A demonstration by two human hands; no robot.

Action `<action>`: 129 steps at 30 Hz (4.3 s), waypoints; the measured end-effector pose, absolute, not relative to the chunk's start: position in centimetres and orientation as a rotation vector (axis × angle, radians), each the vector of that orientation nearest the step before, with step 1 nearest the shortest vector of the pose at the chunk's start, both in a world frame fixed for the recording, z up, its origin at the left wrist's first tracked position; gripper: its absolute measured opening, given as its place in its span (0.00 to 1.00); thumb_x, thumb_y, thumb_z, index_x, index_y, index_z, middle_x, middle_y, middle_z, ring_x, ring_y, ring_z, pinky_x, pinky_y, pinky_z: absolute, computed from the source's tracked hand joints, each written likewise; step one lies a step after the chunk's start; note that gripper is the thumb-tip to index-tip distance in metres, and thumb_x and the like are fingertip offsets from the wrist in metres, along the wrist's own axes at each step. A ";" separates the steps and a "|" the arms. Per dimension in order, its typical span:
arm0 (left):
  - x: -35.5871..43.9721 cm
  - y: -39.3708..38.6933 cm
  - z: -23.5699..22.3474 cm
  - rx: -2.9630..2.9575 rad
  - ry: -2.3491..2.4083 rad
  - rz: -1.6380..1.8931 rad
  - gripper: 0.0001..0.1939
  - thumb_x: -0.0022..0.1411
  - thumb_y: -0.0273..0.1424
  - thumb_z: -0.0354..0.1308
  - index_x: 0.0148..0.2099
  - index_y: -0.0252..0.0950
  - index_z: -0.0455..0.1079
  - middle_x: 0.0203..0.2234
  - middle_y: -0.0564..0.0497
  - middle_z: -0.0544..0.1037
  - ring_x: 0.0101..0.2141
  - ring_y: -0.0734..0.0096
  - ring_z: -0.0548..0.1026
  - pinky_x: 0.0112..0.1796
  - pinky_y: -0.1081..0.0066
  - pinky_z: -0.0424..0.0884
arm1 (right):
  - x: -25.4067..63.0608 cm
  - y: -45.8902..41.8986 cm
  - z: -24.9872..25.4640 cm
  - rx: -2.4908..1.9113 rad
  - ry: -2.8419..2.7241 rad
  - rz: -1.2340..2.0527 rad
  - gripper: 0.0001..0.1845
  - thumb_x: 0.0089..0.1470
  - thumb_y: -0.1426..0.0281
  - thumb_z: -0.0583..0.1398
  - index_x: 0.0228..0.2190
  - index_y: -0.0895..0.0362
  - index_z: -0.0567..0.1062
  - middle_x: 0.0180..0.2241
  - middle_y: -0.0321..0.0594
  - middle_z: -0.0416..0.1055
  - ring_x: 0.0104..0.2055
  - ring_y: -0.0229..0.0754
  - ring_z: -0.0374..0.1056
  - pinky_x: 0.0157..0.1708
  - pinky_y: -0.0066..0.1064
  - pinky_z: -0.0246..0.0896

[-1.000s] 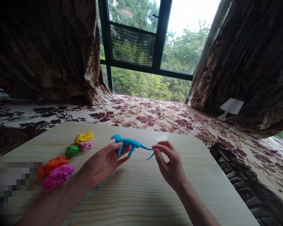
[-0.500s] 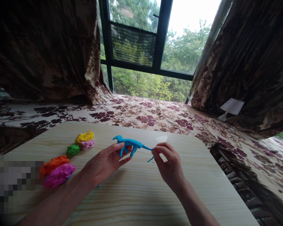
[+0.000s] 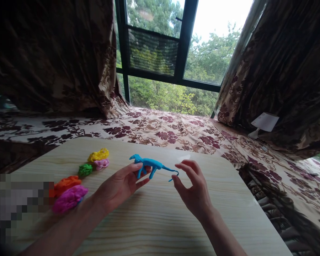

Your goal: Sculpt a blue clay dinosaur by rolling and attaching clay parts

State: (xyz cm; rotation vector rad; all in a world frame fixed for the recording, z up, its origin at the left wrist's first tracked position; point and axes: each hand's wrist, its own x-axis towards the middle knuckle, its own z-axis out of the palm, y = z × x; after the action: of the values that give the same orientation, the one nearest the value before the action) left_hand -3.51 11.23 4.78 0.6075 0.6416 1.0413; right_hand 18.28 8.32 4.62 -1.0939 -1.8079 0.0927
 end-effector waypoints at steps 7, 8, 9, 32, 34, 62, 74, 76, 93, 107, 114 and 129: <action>-3.2 10.9 4.7 0.648 0.615 1.006 0.06 0.55 0.29 0.58 0.37 0.38 0.68 0.40 0.50 0.73 0.44 0.69 0.69 0.42 0.68 0.66 | 18.0 8.4 4.1 -1.112 -1.816 0.152 0.07 0.52 0.74 0.57 0.35 0.54 0.72 0.37 0.41 0.65 0.40 0.41 0.63 0.36 0.33 0.62; -3.1 10.9 4.7 0.649 0.615 1.007 0.05 0.55 0.29 0.58 0.37 0.38 0.68 0.40 0.50 0.73 0.44 0.69 0.69 0.42 0.68 0.66 | 18.0 8.4 4.1 -1.104 -1.820 0.153 0.07 0.53 0.75 0.57 0.34 0.54 0.72 0.37 0.41 0.66 0.39 0.41 0.63 0.37 0.33 0.62; -3.1 10.9 4.7 0.651 0.616 1.007 0.05 0.55 0.29 0.58 0.36 0.38 0.68 0.40 0.51 0.72 0.44 0.69 0.69 0.42 0.68 0.66 | 18.1 8.3 4.1 -1.096 -1.825 0.151 0.07 0.53 0.75 0.57 0.34 0.54 0.73 0.36 0.40 0.66 0.39 0.41 0.63 0.37 0.34 0.61; -3.2 11.0 4.4 0.638 0.632 1.027 0.05 0.54 0.28 0.59 0.36 0.38 0.69 0.39 0.50 0.73 0.43 0.69 0.69 0.42 0.68 0.67 | 18.4 8.2 4.5 -1.143 -1.837 0.201 0.12 0.51 0.70 0.60 0.40 0.53 0.70 0.41 0.40 0.66 0.42 0.42 0.63 0.42 0.34 0.60; -3.4 11.1 4.4 0.619 0.634 1.047 0.06 0.54 0.28 0.58 0.36 0.39 0.69 0.39 0.50 0.73 0.44 0.68 0.69 0.42 0.67 0.67 | 18.4 8.2 4.6 -1.153 -1.819 0.211 0.17 0.50 0.70 0.60 0.43 0.54 0.68 0.42 0.41 0.65 0.41 0.41 0.64 0.42 0.33 0.60; -3.4 11.2 4.3 0.576 0.561 1.048 0.05 0.55 0.28 0.57 0.37 0.38 0.69 0.37 0.50 0.75 0.42 0.70 0.70 0.44 0.66 0.66 | 18.1 8.3 3.9 -1.275 -1.807 0.521 0.08 0.55 0.68 0.55 0.37 0.55 0.72 0.33 0.37 0.70 0.35 0.39 0.67 0.36 0.30 0.61; -3.5 11.3 4.4 0.586 0.539 1.060 0.06 0.54 0.27 0.57 0.37 0.37 0.69 0.37 0.49 0.75 0.42 0.68 0.71 0.44 0.66 0.66 | 18.2 8.2 4.1 -1.277 -1.792 0.656 0.11 0.55 0.64 0.55 0.35 0.57 0.73 0.29 0.38 0.72 0.32 0.39 0.67 0.32 0.30 0.63; -3.5 11.2 4.5 0.586 0.542 1.060 0.05 0.55 0.27 0.57 0.37 0.37 0.69 0.37 0.49 0.75 0.42 0.69 0.71 0.44 0.66 0.66 | 18.1 8.2 4.0 -1.279 -1.781 0.688 0.12 0.54 0.63 0.56 0.38 0.56 0.72 0.30 0.38 0.72 0.32 0.40 0.68 0.33 0.31 0.64; -3.4 11.1 4.4 0.621 0.555 1.059 0.06 0.55 0.28 0.57 0.37 0.37 0.69 0.37 0.49 0.75 0.42 0.69 0.71 0.43 0.68 0.66 | 18.2 8.3 3.5 -1.266 -1.753 0.658 0.11 0.54 0.63 0.56 0.33 0.56 0.74 0.26 0.37 0.72 0.29 0.38 0.67 0.31 0.30 0.65; -3.5 11.2 4.5 0.610 0.571 1.066 0.05 0.55 0.28 0.57 0.36 0.37 0.69 0.37 0.50 0.75 0.42 0.70 0.71 0.43 0.68 0.67 | 18.6 8.7 3.4 -1.263 -1.652 0.630 0.11 0.54 0.63 0.56 0.32 0.57 0.75 0.24 0.37 0.69 0.27 0.37 0.65 0.27 0.28 0.62; -3.5 11.3 4.4 0.604 0.568 1.073 0.05 0.55 0.28 0.57 0.36 0.38 0.68 0.38 0.50 0.73 0.43 0.70 0.70 0.44 0.66 0.66 | 18.8 8.9 3.2 -1.263 -1.642 0.677 0.15 0.51 0.64 0.59 0.41 0.56 0.72 0.27 0.37 0.71 0.28 0.38 0.66 0.30 0.30 0.64; -3.7 11.6 4.2 0.597 0.586 1.080 0.07 0.55 0.29 0.57 0.38 0.37 0.69 0.40 0.48 0.72 0.44 0.68 0.68 0.45 0.65 0.65 | 19.1 8.9 3.1 -1.303 -1.567 0.684 0.11 0.53 0.62 0.57 0.34 0.56 0.73 0.23 0.36 0.69 0.25 0.36 0.64 0.27 0.27 0.62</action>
State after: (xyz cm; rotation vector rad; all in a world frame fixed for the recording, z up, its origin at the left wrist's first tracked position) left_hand -3.70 11.59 4.23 0.5966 0.5857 1.0800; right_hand 19.10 8.88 3.05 -1.3027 -1.5672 0.6837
